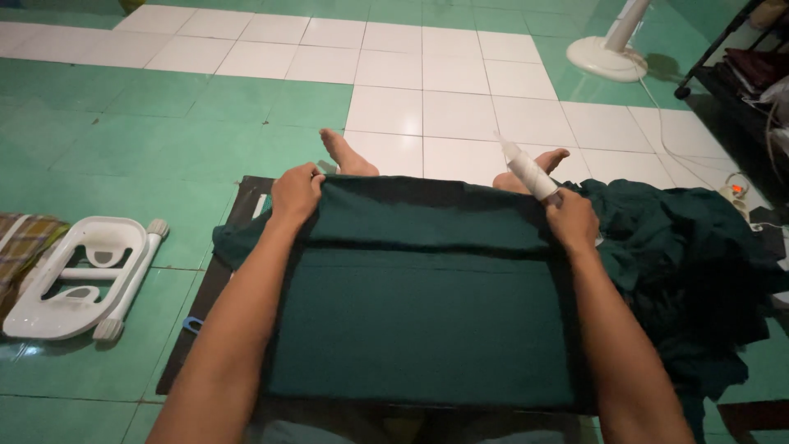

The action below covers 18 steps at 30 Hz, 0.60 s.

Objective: Using a lint roller to remove debris from a green t-shirt on a flat surface

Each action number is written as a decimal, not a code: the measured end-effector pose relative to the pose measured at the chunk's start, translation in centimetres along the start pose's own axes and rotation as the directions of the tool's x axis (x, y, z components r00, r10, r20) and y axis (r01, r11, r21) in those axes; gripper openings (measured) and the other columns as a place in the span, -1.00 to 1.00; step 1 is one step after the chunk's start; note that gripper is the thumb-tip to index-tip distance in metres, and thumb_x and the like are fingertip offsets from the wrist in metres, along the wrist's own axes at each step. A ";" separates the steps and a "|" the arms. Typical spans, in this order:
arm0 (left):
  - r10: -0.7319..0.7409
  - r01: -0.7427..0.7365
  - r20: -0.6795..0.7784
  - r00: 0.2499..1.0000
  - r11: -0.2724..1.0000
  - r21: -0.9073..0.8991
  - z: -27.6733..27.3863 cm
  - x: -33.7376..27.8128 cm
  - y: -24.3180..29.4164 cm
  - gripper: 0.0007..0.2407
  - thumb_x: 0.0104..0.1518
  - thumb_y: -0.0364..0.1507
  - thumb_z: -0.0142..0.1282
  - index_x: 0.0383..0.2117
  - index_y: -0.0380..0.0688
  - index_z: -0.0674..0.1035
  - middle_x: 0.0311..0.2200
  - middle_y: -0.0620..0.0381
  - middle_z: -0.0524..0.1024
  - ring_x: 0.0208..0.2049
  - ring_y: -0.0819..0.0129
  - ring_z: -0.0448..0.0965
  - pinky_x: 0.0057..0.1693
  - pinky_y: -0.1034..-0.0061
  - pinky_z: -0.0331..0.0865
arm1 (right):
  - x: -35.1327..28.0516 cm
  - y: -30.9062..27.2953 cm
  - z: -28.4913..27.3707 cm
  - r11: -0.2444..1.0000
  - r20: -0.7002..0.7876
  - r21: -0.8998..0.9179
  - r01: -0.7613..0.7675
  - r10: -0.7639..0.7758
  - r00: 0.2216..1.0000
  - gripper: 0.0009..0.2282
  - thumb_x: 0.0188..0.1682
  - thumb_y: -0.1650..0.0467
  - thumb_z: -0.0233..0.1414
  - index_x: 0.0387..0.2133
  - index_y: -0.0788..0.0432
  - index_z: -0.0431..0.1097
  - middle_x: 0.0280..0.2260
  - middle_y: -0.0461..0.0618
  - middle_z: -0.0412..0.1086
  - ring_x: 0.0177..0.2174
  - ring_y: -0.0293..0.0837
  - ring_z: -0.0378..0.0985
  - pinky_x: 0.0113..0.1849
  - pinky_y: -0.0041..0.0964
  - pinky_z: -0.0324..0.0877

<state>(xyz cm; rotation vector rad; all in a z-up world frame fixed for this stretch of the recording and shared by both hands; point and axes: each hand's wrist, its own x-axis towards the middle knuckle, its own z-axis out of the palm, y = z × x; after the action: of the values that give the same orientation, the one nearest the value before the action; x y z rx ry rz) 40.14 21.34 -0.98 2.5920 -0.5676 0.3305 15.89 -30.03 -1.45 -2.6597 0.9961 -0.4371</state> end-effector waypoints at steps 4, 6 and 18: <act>0.023 -0.022 -0.095 0.995 1.000 0.010 0.8 0.5 -0.3 -0.86 0.32 -0.30 0.10 -0.30 -0.02 0.62 -0.39 -0.01 0.63 -0.23 -0.10 0.66 -0.02 0.01 0.45 | -2.2 -3.0 -1.6 0.997 -0.079 0.067 0.029 -0.023 0.997 -0.75 -0.01 0.34 0.00 -0.11 0.08 0.53 -0.26 0.31 0.56 -0.17 0.41 0.59 -0.14 0.31 0.46; 0.043 -0.040 -0.105 0.994 0.999 0.037 1.1 1.5 -0.4 -0.86 0.33 -0.30 0.09 -0.30 -0.03 0.61 -0.40 0.00 0.62 -0.23 -0.09 0.66 -0.01 0.00 0.45 | -1.7 -3.8 -1.7 0.999 -0.096 0.035 0.023 -0.020 0.995 -0.78 0.00 0.33 0.01 -0.14 0.09 0.51 -0.28 0.32 0.55 -0.19 0.41 0.61 -0.15 0.31 0.47; 0.047 -0.056 0.063 0.997 0.986 0.154 1.9 0.5 -1.6 -0.78 0.24 -0.18 0.12 -0.17 0.04 0.61 -0.25 0.01 0.63 -0.09 -0.06 0.64 0.05 -0.04 0.37 | -2.7 -4.6 -2.4 0.996 -0.006 -0.019 0.082 -0.082 0.997 -0.75 0.03 0.36 -0.02 -0.07 0.11 0.50 -0.24 0.33 0.56 -0.13 0.42 0.59 -0.13 0.32 0.46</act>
<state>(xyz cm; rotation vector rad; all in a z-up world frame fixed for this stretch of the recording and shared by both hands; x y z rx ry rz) 41.54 21.58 -3.12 2.7493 -0.6541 0.3277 15.77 -25.18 1.88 -2.7255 0.9003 -0.4564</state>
